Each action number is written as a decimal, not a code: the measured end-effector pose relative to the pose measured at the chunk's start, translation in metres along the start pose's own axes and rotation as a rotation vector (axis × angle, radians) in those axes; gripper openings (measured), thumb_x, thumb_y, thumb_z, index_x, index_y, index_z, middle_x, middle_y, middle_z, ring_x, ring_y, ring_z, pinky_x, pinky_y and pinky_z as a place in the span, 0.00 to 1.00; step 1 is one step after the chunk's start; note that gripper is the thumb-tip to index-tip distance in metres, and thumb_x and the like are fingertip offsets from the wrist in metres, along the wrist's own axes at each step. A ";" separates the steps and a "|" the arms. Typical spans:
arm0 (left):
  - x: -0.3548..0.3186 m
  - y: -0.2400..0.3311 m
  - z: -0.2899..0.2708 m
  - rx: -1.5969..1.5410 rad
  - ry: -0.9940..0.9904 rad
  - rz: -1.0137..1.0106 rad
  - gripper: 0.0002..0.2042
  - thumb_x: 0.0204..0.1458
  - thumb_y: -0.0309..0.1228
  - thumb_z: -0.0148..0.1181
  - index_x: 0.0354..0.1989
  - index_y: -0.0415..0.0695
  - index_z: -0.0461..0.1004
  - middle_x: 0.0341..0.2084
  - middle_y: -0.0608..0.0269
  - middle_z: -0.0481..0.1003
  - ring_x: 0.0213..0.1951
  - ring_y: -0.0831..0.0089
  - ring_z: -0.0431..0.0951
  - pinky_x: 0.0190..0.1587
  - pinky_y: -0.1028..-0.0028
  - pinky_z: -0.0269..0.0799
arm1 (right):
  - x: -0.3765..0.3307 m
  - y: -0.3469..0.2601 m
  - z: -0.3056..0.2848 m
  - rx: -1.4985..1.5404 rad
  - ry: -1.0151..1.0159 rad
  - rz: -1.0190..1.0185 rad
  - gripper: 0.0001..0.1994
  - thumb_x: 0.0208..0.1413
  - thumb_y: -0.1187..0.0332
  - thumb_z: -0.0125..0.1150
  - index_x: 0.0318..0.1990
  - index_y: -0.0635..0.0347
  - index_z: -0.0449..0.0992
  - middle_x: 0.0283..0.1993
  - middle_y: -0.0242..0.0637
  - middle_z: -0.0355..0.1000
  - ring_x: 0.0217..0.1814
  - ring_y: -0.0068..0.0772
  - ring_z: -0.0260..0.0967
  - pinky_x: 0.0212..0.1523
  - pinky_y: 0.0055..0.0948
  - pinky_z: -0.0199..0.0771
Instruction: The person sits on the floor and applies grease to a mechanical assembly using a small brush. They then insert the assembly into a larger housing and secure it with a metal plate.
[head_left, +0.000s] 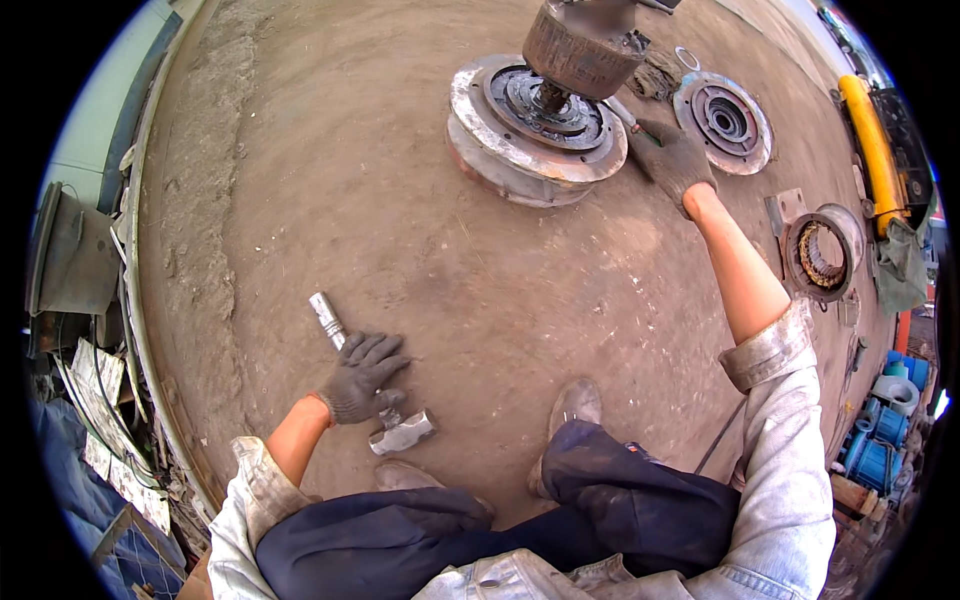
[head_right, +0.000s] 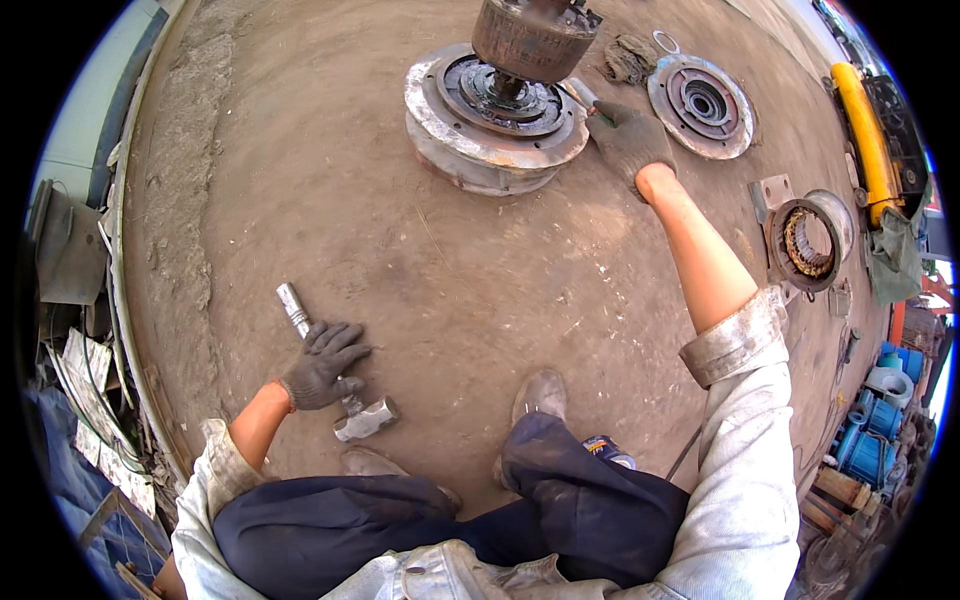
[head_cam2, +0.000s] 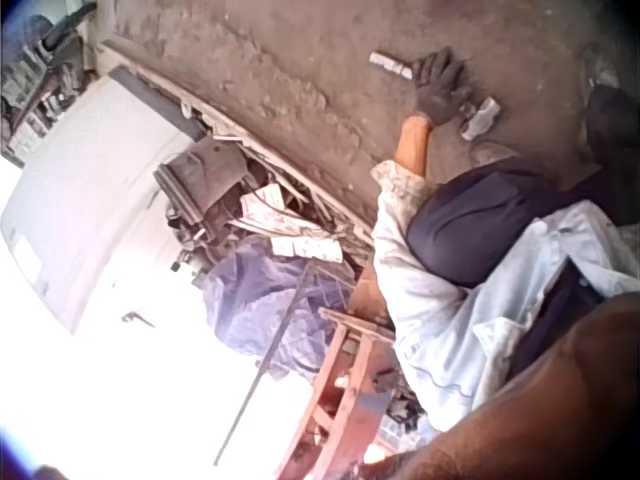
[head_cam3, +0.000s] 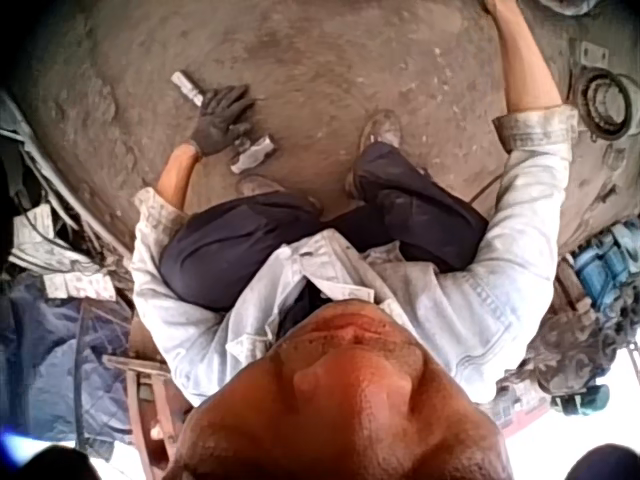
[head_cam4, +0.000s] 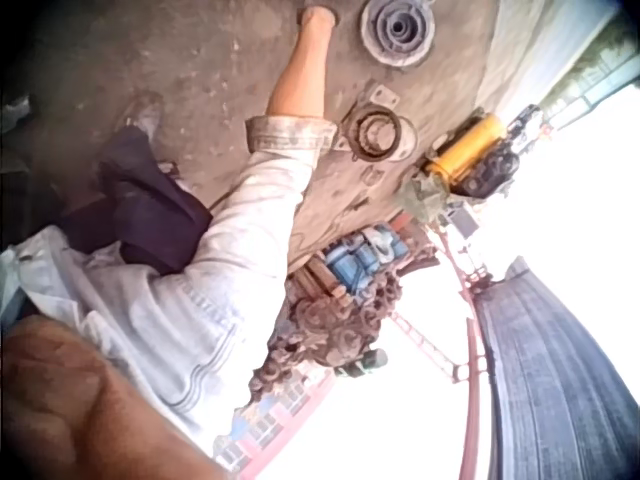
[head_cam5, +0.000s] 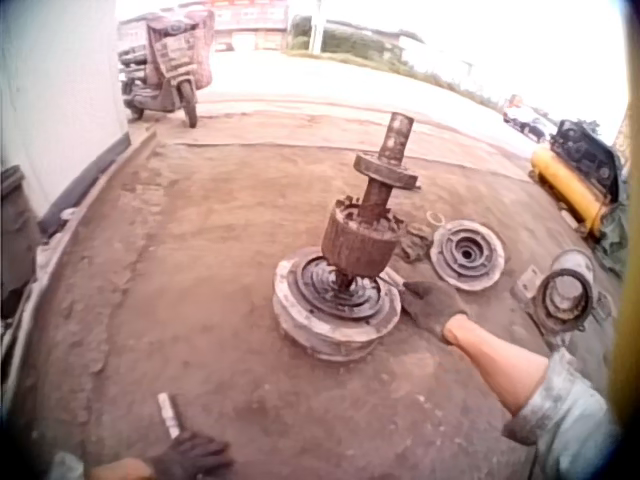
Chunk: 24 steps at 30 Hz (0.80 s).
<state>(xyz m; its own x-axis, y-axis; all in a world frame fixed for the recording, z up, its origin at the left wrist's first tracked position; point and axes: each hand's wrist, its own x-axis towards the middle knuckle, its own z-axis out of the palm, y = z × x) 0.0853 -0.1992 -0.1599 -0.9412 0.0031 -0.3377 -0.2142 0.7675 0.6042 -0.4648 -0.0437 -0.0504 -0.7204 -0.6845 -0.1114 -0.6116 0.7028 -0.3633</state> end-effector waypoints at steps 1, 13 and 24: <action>0.000 0.001 0.002 -0.004 0.001 -0.009 0.32 0.52 0.46 0.69 0.65 0.49 0.73 0.72 0.49 0.63 0.74 0.49 0.59 0.78 0.45 0.42 | 0.007 -0.004 0.003 -0.027 0.010 -0.017 0.25 0.61 0.52 0.62 0.63 0.51 0.80 0.59 0.51 0.79 0.61 0.47 0.78 0.61 0.37 0.73; 0.001 0.000 0.010 0.032 -0.002 -0.009 0.32 0.52 0.48 0.68 0.65 0.50 0.73 0.72 0.49 0.63 0.73 0.49 0.59 0.77 0.46 0.42 | 0.010 -0.009 0.017 -0.096 -0.062 -0.086 0.23 0.65 0.52 0.59 0.63 0.50 0.79 0.58 0.53 0.78 0.60 0.53 0.77 0.59 0.39 0.72; -0.006 0.000 0.007 0.016 -0.014 -0.037 0.32 0.53 0.47 0.68 0.66 0.49 0.72 0.73 0.50 0.62 0.75 0.49 0.57 0.78 0.46 0.41 | 0.032 -0.015 0.029 -0.227 -0.110 -0.117 0.23 0.63 0.54 0.58 0.62 0.49 0.80 0.55 0.52 0.80 0.58 0.55 0.78 0.57 0.44 0.76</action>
<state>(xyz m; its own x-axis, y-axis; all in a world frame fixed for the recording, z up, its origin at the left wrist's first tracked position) 0.0929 -0.1950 -0.1631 -0.9292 -0.0164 -0.3693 -0.2441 0.7776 0.5794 -0.4686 -0.0819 -0.0752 -0.6085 -0.7716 -0.1856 -0.7549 0.6349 -0.1647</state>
